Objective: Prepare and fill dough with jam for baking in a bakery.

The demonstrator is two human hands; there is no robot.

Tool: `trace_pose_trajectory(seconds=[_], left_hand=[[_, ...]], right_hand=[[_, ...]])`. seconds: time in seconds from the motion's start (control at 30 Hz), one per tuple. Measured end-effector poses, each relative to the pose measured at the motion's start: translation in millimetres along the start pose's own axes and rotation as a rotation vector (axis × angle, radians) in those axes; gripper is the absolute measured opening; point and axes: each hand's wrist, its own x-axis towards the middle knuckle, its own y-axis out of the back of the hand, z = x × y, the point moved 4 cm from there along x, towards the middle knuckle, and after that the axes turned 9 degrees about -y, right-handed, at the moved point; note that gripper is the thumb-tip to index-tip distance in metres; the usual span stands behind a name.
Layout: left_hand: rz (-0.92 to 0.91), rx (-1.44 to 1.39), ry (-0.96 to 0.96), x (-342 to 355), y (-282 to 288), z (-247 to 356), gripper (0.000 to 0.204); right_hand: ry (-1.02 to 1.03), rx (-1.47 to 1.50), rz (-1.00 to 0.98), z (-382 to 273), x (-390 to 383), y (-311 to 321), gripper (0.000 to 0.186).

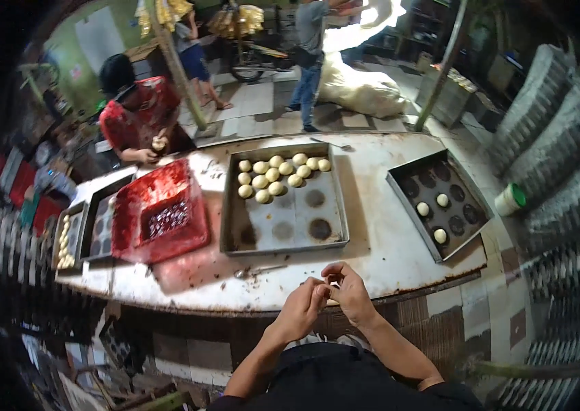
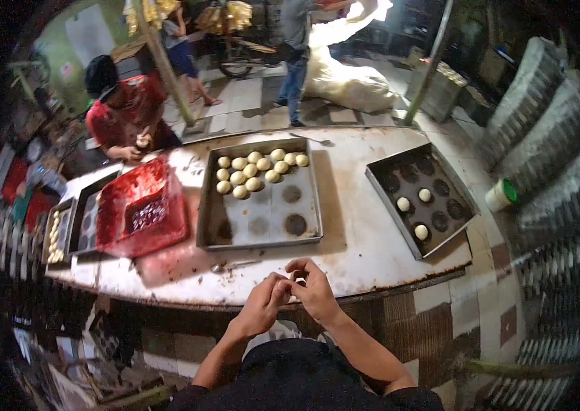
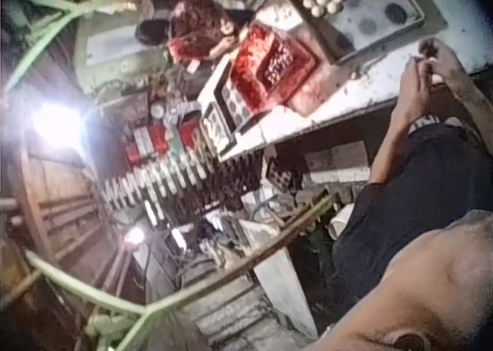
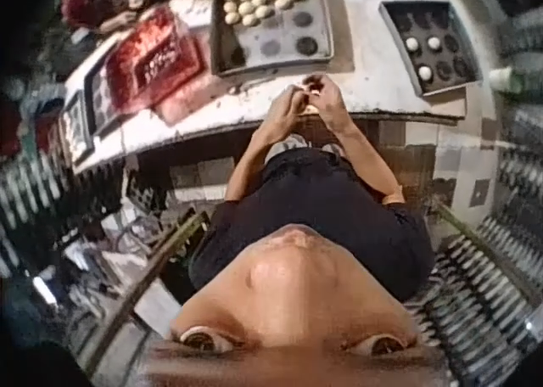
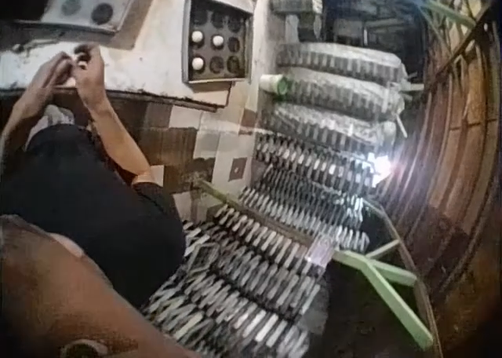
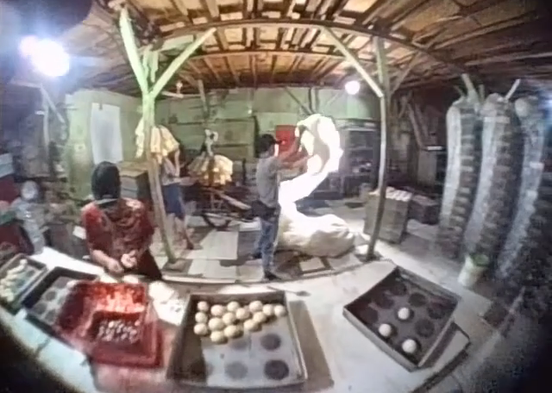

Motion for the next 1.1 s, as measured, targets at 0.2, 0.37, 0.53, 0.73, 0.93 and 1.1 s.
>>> trace_pose_trajectory(seconds=[0.2,0.37,0.53,0.73,0.93,1.1], left_hand=[[0.082,0.293,-0.547,91,-8,29,0.012],[-0.184,-0.305,-0.209,147,-67,5,0.061],[-0.212,-0.254,-0.071,189,-86,-6,0.077],[-0.063,0.18,0.098,220,-90,-56,0.043],[0.303,0.604,0.296,285,5,-204,0.047],[0.372,1.026,0.509,342,52,-243,0.05]], right_hand=[[-0.046,0.682,0.199,-29,-4,-7,0.043],[-0.011,0.752,0.226,-19,4,80,0.036],[-0.002,-0.106,0.71,-55,22,251,0.037],[-0.439,-1.136,1.005,-23,38,475,0.07],[0.0,-1.026,1.092,-71,34,372,0.056],[0.134,-0.956,0.647,-55,30,297,0.038]])
